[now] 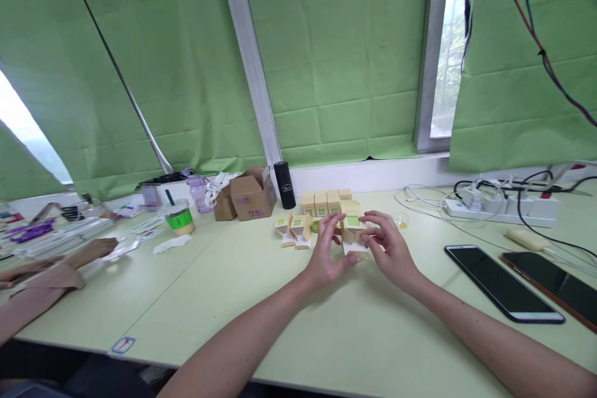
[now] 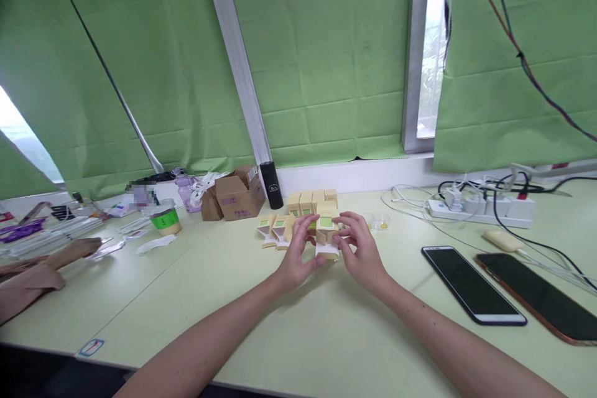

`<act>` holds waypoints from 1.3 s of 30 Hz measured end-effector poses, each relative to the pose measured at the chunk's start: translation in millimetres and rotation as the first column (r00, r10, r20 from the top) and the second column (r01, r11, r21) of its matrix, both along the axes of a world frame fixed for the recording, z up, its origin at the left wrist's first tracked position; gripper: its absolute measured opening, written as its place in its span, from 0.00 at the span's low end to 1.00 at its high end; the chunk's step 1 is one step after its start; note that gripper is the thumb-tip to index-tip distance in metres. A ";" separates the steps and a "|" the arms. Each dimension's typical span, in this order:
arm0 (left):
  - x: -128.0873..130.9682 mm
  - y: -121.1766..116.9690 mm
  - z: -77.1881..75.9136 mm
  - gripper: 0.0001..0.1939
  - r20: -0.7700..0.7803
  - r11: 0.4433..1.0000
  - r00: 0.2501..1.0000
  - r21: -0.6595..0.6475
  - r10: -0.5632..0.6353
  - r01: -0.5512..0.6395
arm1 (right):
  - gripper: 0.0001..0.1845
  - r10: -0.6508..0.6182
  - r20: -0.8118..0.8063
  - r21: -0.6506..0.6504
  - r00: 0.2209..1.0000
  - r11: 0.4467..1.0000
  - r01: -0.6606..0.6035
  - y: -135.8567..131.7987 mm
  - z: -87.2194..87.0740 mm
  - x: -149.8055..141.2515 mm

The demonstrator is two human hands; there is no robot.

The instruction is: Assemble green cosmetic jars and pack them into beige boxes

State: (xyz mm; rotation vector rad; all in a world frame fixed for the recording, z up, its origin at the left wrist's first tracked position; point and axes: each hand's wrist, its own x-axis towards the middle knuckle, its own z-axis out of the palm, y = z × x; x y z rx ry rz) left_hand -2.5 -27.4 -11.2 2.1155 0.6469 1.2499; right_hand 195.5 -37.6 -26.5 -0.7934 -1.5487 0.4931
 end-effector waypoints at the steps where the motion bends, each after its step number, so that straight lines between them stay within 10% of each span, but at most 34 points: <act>1: 0.2 -0.2 0.2 0.41 0.010 1.000 1.000 -0.003 0.007 -0.007 | 0.15 0.004 0.002 -0.002 1.000 1.000 -0.004 0.0 -0.2 -0.1; 39: 4.9 0.9 0.1 0.22 0.130 0.990 0.983 -0.060 0.132 -0.125 | 0.16 0.144 0.025 -0.019 0.989 0.989 -0.144 -10.7 4.2 1.9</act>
